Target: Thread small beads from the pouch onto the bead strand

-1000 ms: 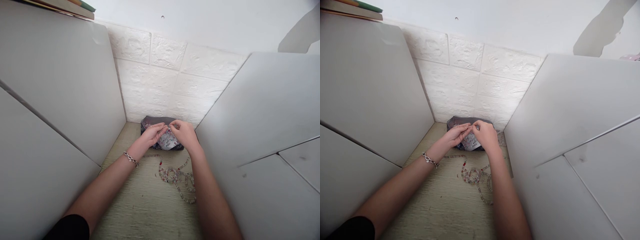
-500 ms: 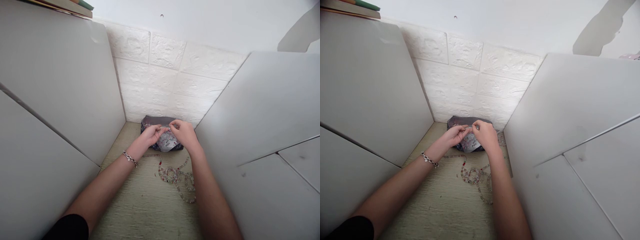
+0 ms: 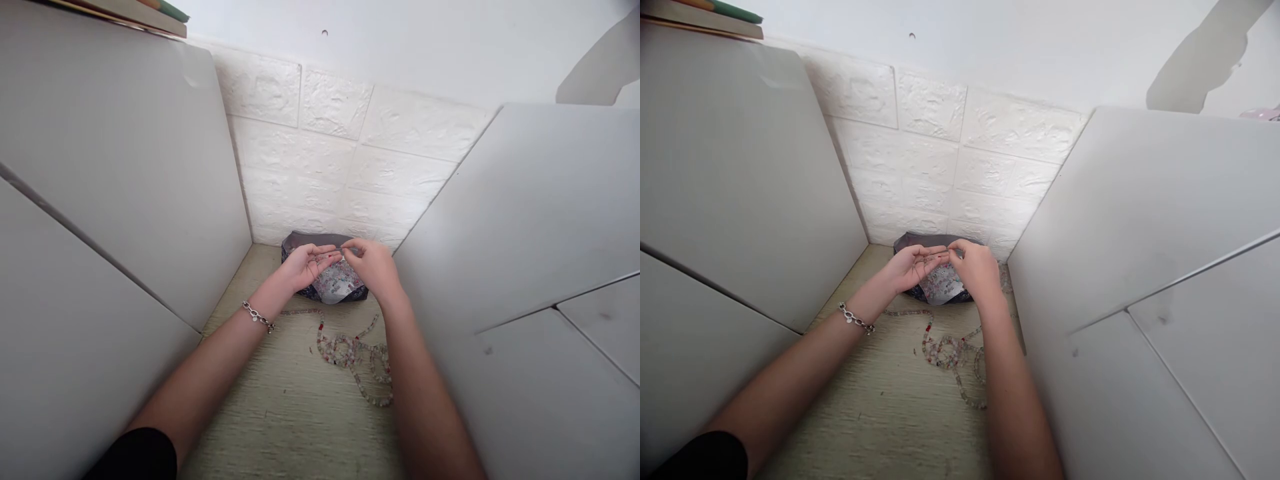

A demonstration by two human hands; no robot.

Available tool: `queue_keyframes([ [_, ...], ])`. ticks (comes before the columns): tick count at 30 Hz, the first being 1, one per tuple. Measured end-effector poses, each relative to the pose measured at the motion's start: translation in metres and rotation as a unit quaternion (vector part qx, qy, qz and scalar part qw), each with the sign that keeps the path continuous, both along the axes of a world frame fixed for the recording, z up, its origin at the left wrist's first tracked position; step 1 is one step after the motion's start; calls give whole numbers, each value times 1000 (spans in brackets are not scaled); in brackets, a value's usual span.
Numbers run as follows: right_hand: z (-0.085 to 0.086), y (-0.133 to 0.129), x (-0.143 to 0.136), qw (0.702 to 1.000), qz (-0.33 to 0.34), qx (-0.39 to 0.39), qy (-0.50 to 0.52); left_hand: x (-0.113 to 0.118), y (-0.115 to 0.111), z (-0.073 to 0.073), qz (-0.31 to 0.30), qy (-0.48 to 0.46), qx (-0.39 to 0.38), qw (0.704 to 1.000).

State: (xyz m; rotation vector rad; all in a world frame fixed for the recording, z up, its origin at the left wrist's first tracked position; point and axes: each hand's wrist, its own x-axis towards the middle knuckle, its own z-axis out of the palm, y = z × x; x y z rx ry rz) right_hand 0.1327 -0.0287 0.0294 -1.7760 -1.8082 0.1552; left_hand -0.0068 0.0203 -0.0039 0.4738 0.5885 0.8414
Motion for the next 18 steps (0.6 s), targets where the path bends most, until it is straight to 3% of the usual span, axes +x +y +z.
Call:
queue_keyframes([
  [8, -2, 2, 2, 999, 2, 32, 30, -1, 0, -2, 3, 20, 83, 996],
  [16, 3, -2, -2, 999, 19, 40, 23, -3, -3, 4, -18, 45, 65, 997],
  [18, 4, -3, -3, 999, 22, 39, 20, -3, -5, 5, 3, 49, 48, 998],
])
